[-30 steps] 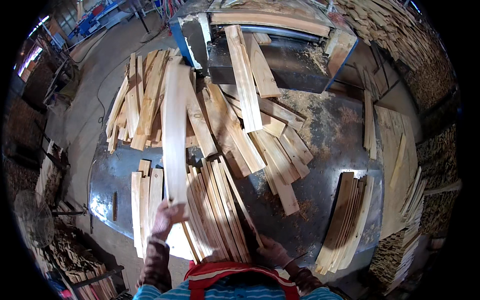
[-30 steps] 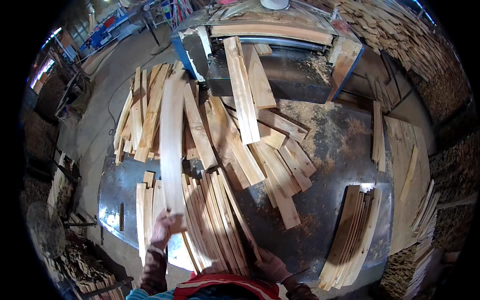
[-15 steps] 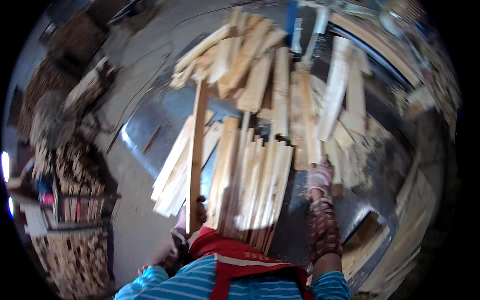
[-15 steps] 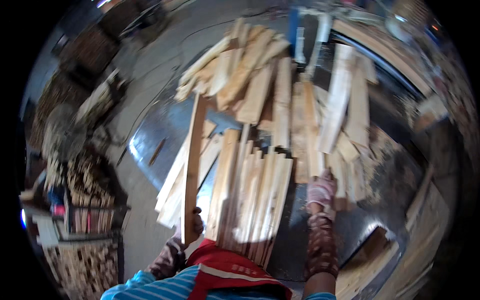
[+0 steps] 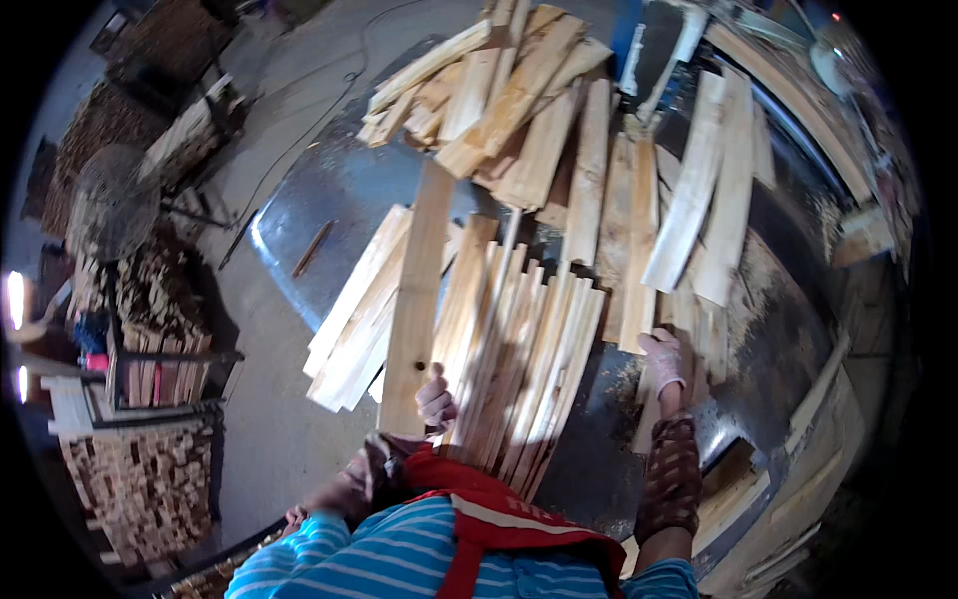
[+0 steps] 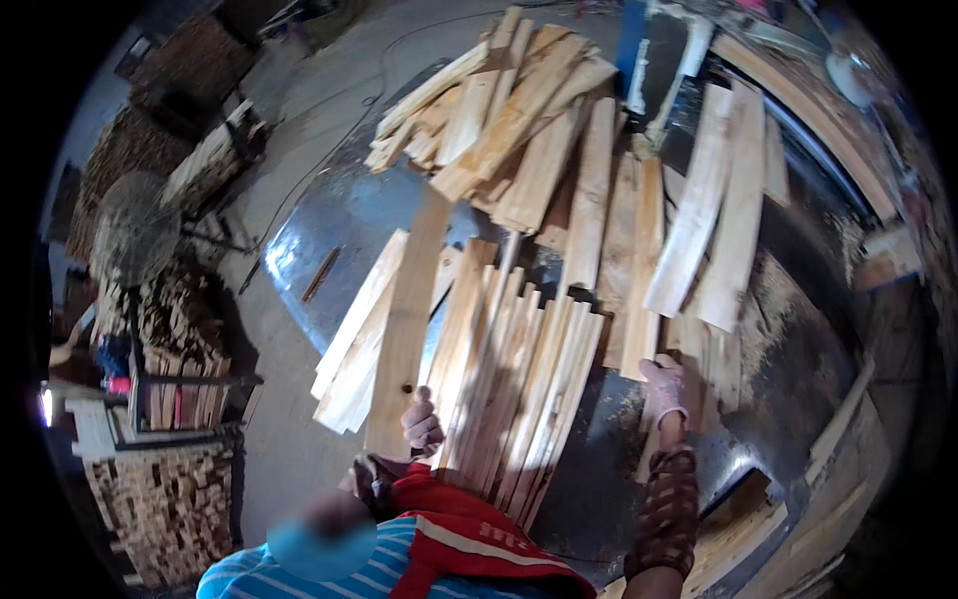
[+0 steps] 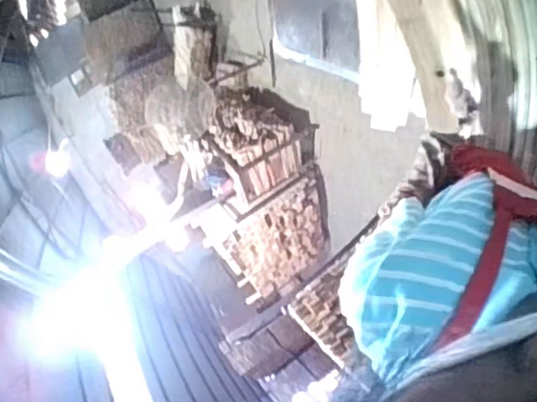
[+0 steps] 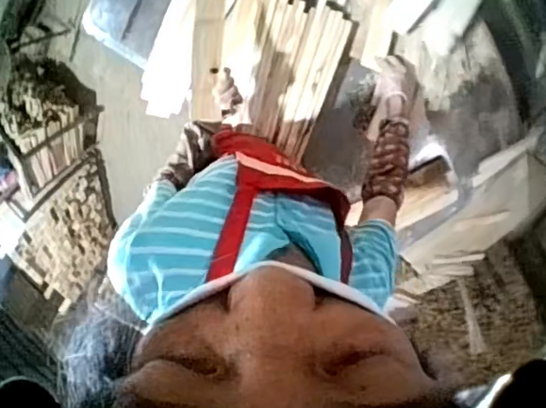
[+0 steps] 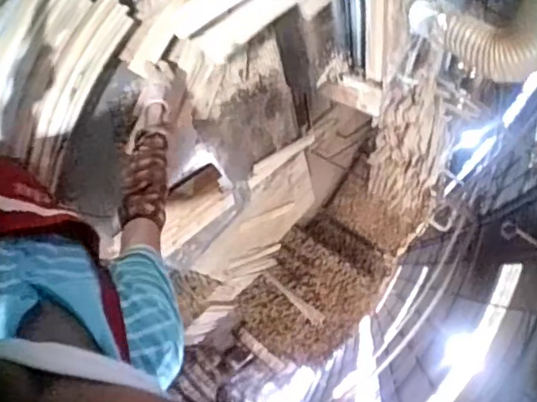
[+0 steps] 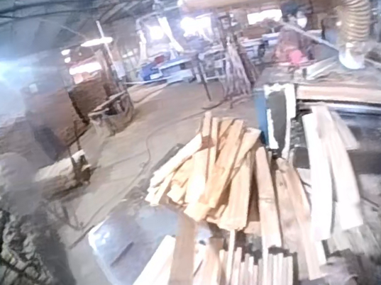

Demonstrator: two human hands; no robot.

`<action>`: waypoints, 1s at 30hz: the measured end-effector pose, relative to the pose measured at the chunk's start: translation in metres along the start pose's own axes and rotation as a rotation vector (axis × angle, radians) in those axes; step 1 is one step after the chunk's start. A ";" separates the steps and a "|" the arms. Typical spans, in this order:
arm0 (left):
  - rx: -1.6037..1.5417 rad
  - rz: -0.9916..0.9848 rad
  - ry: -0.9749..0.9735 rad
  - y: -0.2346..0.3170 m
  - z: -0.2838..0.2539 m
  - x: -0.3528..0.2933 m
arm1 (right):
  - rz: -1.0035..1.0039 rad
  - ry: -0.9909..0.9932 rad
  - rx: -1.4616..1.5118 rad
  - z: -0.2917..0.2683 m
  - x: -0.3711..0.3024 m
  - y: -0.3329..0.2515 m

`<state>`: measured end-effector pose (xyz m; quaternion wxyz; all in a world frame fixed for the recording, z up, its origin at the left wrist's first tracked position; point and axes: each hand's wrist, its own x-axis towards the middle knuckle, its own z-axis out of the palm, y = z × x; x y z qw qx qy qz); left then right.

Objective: The person picks up wooden planks from a pile on a metal table and stacks them neatly. The person then carries the stack of planks to a larger pile in the warehouse and adds them to the stack. The person repeats this process of picking up and stacking planks multiple times.

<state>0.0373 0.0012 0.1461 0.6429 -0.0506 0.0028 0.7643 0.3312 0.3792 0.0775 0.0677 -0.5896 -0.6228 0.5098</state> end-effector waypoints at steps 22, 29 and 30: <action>1.600 -0.133 0.990 0.059 -0.136 -0.045 | 0.039 0.237 -0.739 0.106 -0.248 0.060; 1.329 -0.209 0.843 0.031 -0.065 -0.030 | 0.024 -0.025 0.166 0.060 -0.249 0.076; 1.373 -0.198 0.899 0.030 -0.071 -0.028 | 0.000 -0.131 0.500 0.055 -0.253 0.085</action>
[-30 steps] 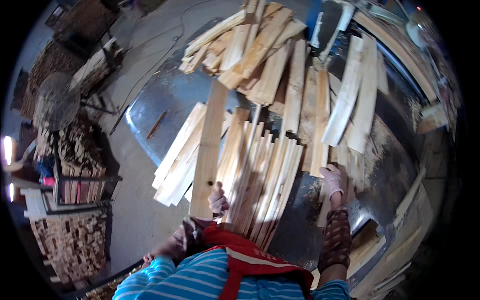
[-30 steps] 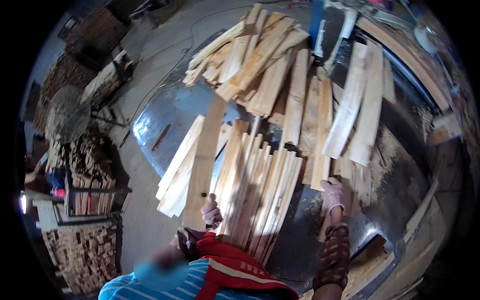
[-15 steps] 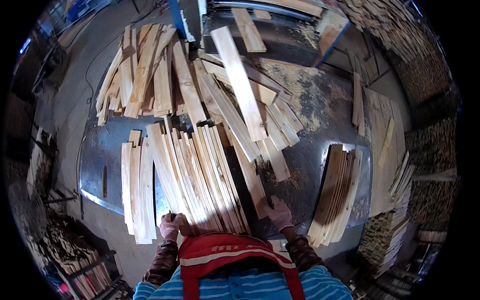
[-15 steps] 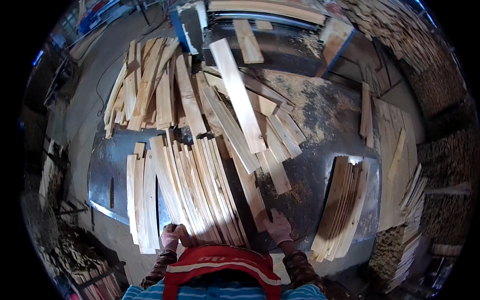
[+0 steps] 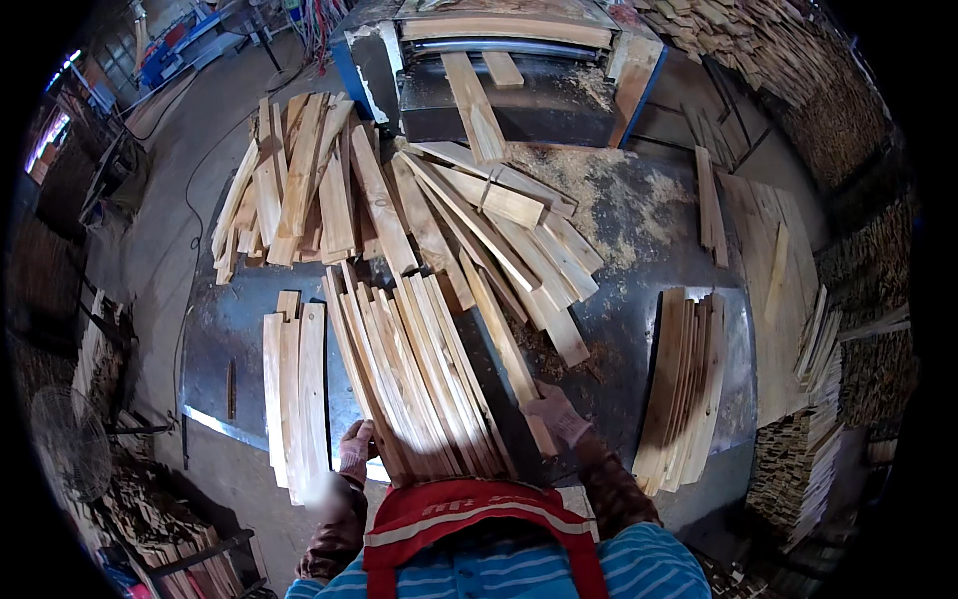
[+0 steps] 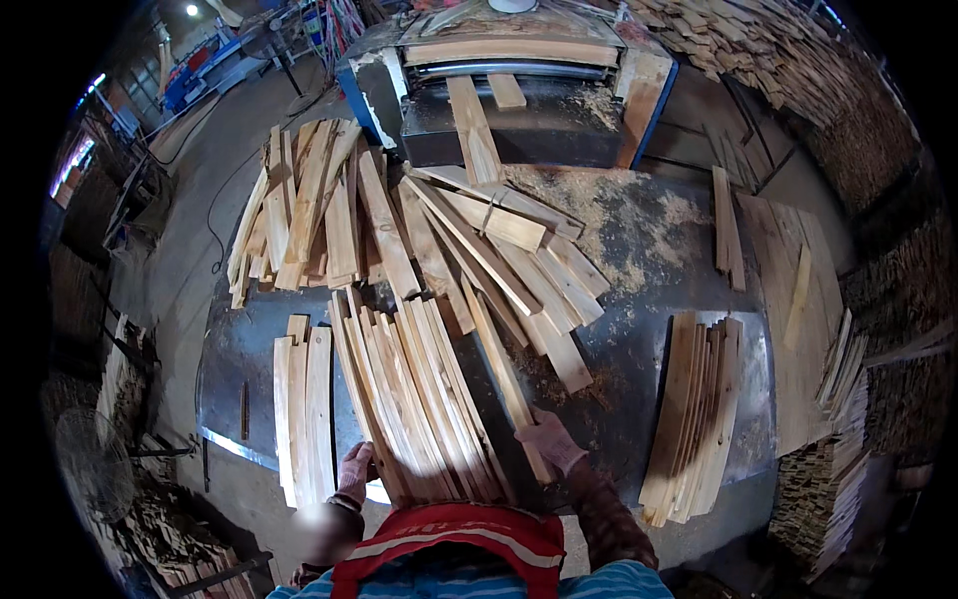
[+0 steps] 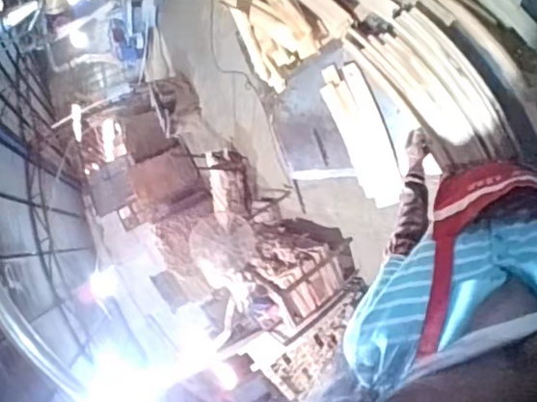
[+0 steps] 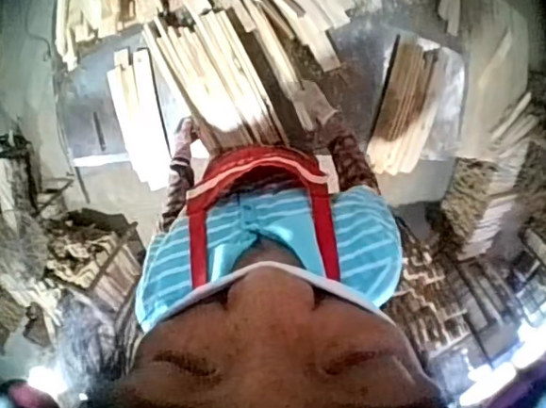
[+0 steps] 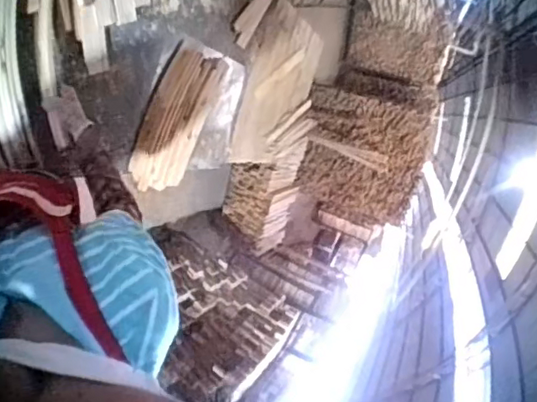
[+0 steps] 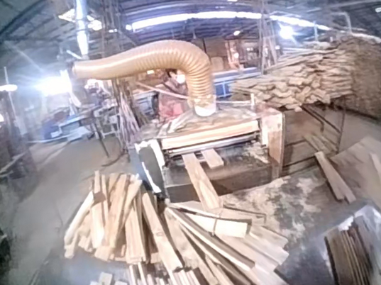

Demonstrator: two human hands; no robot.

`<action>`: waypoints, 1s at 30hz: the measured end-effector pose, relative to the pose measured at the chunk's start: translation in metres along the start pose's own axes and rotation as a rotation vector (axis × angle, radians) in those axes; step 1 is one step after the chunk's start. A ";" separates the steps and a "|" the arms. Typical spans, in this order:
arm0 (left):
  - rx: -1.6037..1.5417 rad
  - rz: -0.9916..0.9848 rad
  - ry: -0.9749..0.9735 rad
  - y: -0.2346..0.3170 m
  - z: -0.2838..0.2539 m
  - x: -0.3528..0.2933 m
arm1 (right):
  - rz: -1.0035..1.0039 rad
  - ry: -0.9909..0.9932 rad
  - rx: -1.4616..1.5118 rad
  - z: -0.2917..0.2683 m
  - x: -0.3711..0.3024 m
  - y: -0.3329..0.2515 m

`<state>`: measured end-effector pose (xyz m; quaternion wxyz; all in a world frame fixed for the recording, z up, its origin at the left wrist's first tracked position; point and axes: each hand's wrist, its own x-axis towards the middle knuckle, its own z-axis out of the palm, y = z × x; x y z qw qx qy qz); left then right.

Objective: The person picks up wooden planks from a pile on a metal table and stacks them neatly. The person then carries the stack of planks to a larger pile in the warehouse and adds them to the stack. The person repeats this process of picking up and stacking planks multiple times.

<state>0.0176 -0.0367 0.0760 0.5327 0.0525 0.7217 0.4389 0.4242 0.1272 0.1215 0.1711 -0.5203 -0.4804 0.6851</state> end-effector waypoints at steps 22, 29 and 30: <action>0.221 0.690 -0.175 0.303 0.116 0.054 | -0.708 0.551 -1.001 0.061 0.145 -0.138; -0.004 1.115 0.055 0.438 0.143 0.098 | -0.260 0.514 -1.282 -0.031 0.246 -0.116; 0.041 1.010 -0.074 0.420 0.166 0.086 | -0.152 0.449 -1.173 -0.034 0.242 -0.124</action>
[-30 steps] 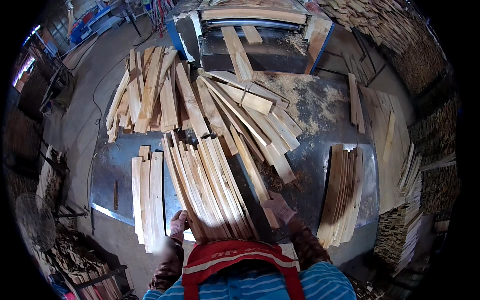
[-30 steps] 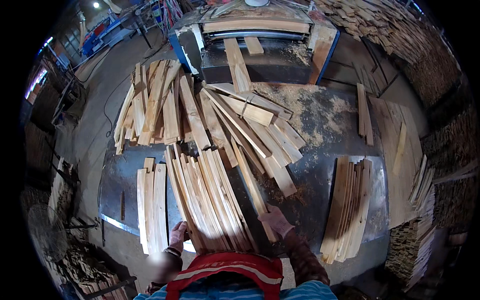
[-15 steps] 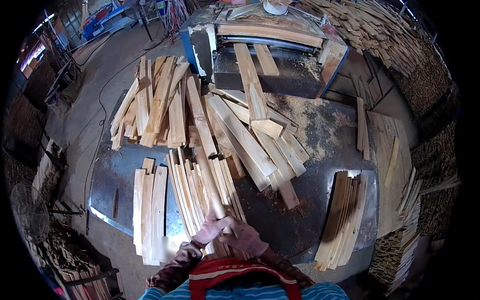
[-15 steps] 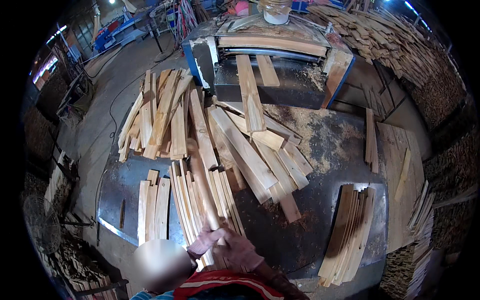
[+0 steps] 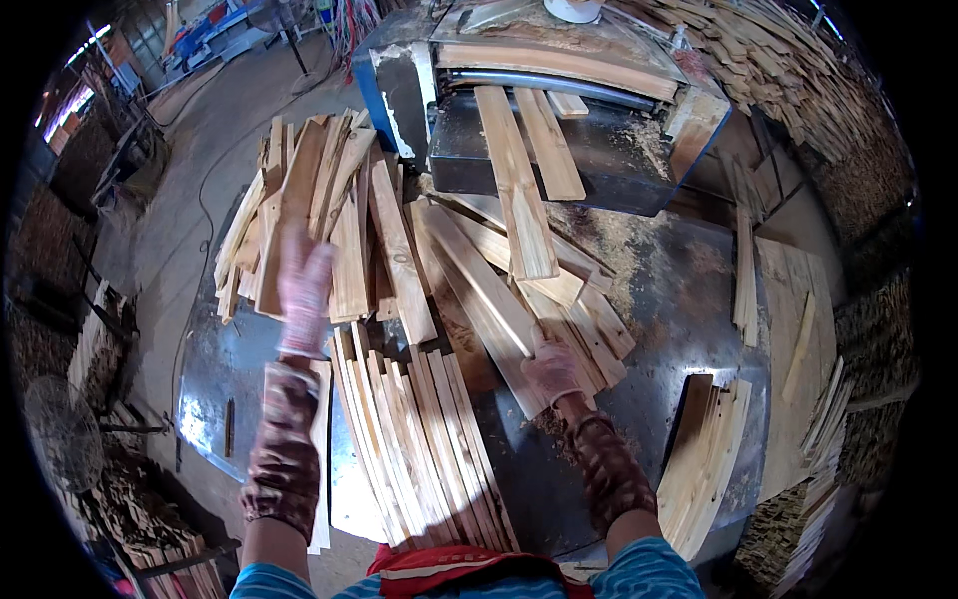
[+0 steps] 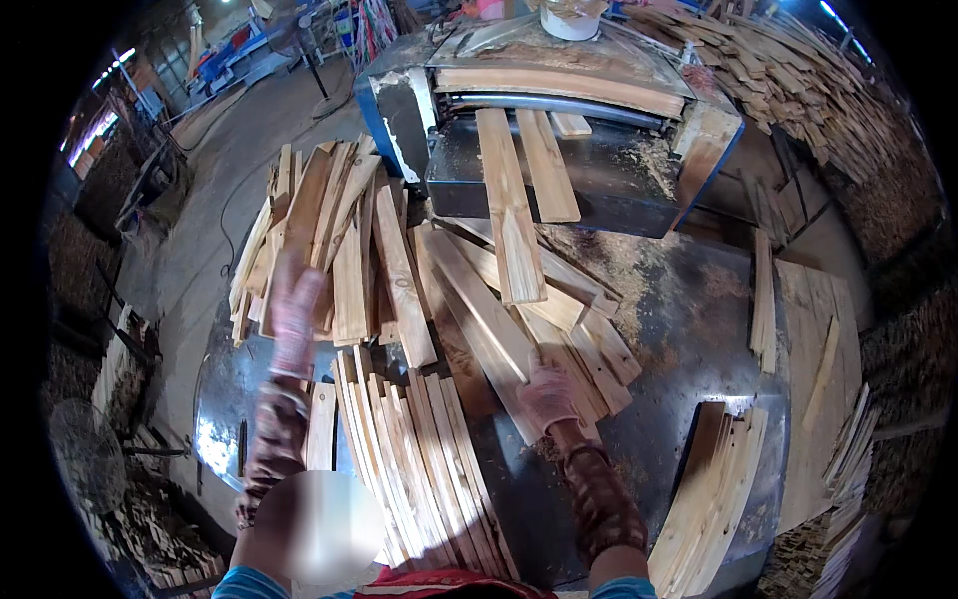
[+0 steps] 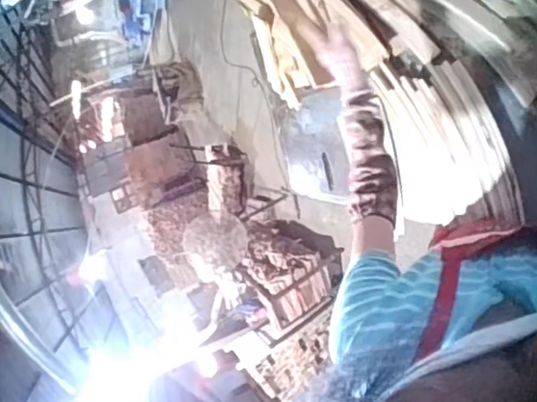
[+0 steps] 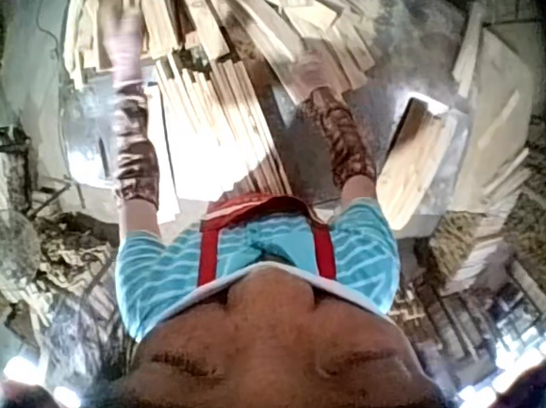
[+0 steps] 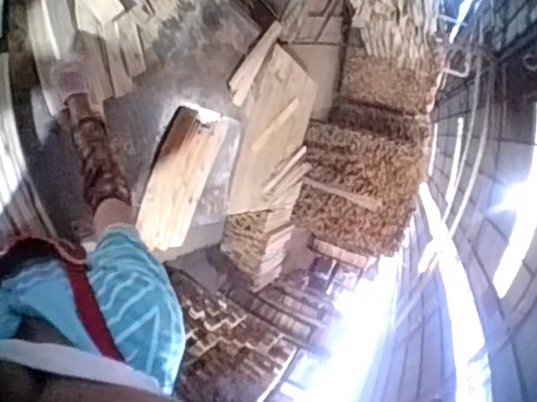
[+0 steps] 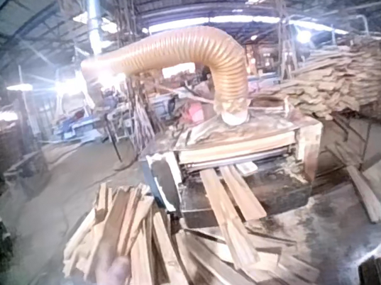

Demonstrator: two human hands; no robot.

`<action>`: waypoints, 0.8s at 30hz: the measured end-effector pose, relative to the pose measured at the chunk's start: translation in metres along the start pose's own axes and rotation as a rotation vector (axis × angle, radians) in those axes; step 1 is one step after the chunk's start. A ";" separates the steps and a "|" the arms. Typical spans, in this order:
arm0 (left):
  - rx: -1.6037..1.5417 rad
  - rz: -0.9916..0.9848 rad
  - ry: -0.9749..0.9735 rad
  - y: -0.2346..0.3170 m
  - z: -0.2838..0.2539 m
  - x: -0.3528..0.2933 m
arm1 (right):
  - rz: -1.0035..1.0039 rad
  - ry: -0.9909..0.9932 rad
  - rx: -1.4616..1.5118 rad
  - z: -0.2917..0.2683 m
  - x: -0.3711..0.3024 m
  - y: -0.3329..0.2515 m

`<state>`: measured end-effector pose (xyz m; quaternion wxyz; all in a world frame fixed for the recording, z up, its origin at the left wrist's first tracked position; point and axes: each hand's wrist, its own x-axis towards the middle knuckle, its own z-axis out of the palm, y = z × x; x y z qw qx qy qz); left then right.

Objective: The person picks up wooden planks from a pile on a metal table and stacks them neatly. The person then carries the stack of planks to a larger pile in the warehouse and adds them to the stack. The person repeats this process of picking up and stacking planks multiple times.

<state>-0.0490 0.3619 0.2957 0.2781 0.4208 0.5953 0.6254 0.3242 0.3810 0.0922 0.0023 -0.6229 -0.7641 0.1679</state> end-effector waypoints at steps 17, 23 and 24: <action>-0.388 -0.881 -0.311 -0.116 0.042 -0.207 | -0.227 0.104 -0.120 0.027 -0.082 -0.028; -0.291 -0.804 -0.177 -0.058 -0.036 -0.253 | -0.111 0.204 -0.344 0.054 -0.047 -0.018; -0.256 -0.854 -0.155 -0.051 -0.053 -0.266 | -0.039 0.160 -0.140 0.059 -0.043 -0.009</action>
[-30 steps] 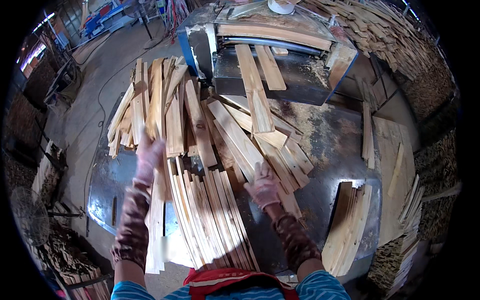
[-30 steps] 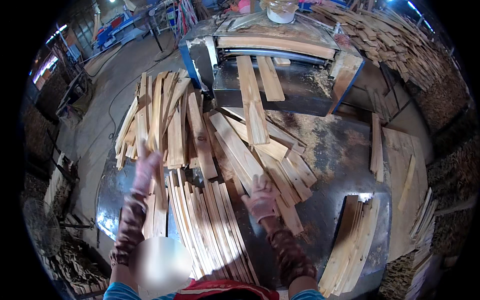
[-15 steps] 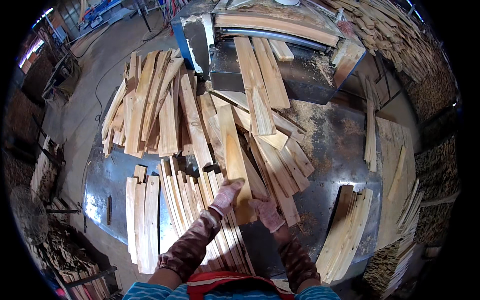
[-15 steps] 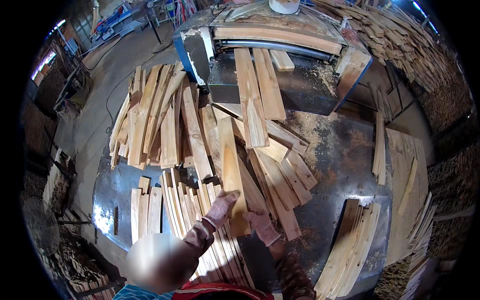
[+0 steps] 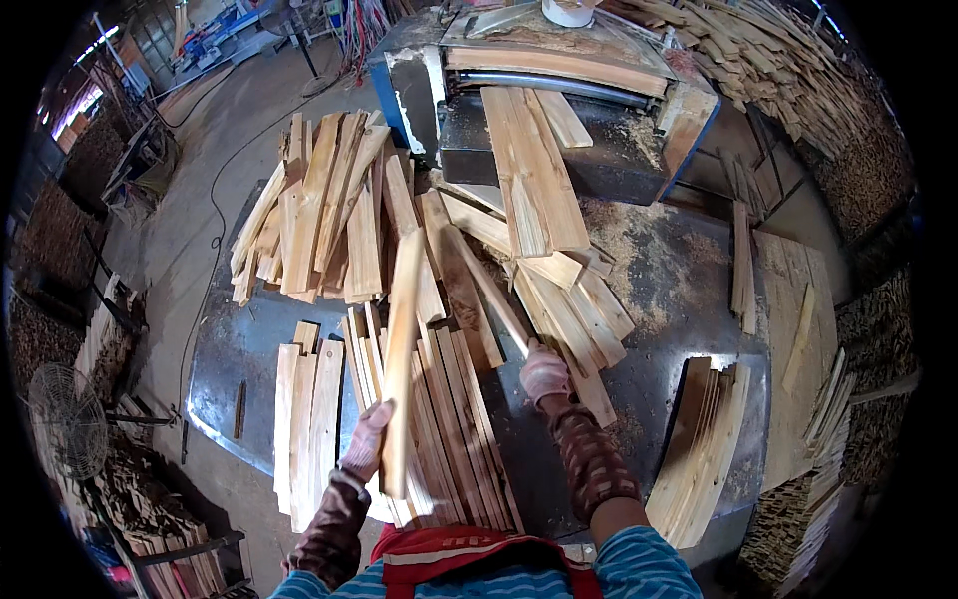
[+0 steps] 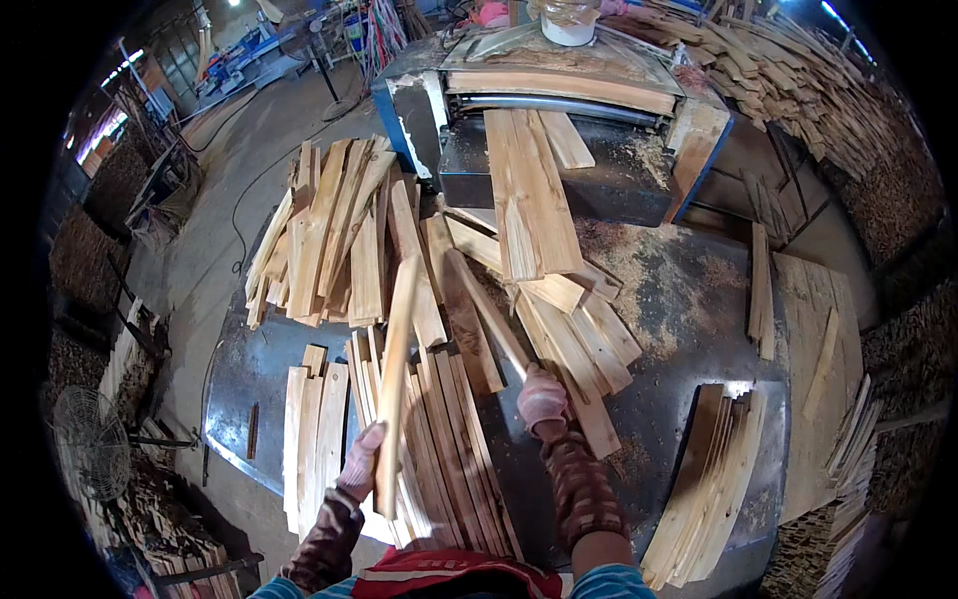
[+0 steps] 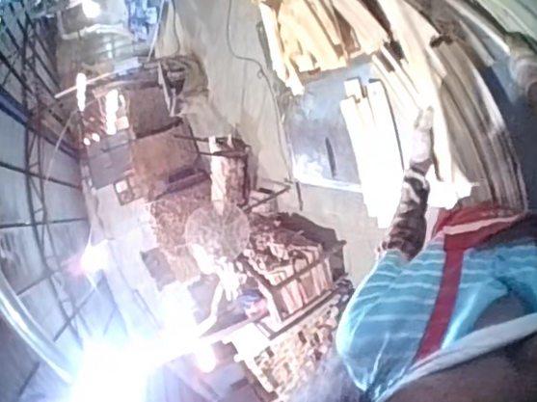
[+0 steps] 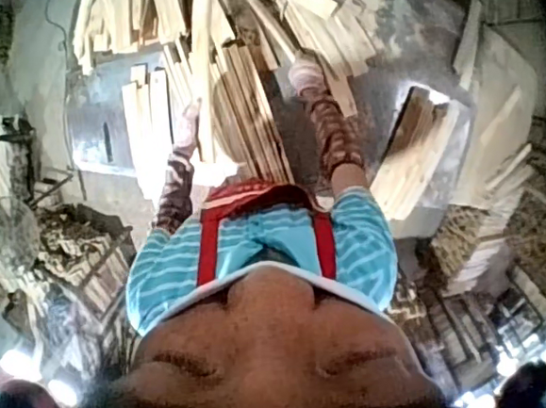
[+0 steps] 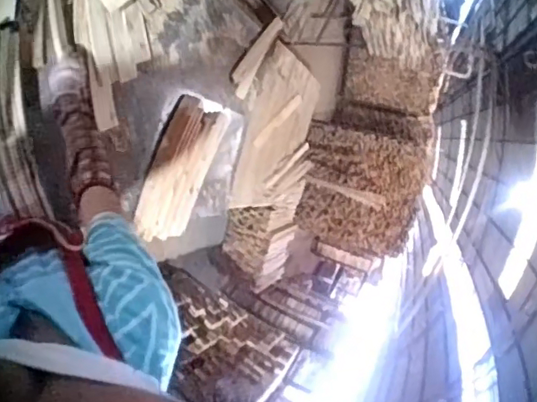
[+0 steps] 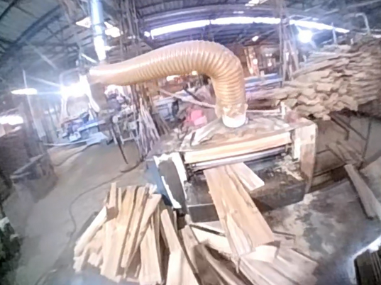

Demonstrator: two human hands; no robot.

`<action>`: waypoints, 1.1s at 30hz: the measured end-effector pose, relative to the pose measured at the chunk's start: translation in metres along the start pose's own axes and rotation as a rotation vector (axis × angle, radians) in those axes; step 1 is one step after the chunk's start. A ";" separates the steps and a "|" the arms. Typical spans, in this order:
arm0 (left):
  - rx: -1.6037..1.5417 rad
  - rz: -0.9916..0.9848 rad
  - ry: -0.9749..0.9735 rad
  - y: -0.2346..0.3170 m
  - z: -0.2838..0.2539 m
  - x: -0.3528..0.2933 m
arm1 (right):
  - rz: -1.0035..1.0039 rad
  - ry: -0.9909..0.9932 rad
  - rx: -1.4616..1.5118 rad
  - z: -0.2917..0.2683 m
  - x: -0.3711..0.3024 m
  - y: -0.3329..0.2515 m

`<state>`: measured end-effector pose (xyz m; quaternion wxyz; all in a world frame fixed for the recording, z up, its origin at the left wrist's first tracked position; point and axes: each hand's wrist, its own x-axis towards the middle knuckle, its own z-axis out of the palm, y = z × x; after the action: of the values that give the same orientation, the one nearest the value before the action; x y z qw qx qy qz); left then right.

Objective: The person picks up wooden planks from a pile on a metal table and stacks them neatly. The person then carries the stack of planks to a larger pile in the warehouse and adds them to the stack. The person repeats this process of picking up and stacking planks multiple times.

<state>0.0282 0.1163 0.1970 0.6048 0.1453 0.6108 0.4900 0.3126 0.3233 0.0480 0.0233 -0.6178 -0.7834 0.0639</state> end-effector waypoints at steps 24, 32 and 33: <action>-0.390 -0.106 -0.269 -0.070 -0.033 -0.060 | -0.016 -0.053 1.014 -0.087 -0.224 -0.020; -0.227 0.117 -0.216 -0.043 0.017 -0.041 | -0.651 -0.011 0.708 -0.162 -0.213 -0.132; -0.227 0.109 -0.205 -0.050 0.008 -0.036 | -0.517 -0.152 1.027 -0.137 -0.207 -0.121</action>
<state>0.0642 0.0682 0.1813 0.6489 0.1581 0.4779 0.5705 0.2607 0.1049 0.2081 0.2784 -0.3098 -0.7769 0.4722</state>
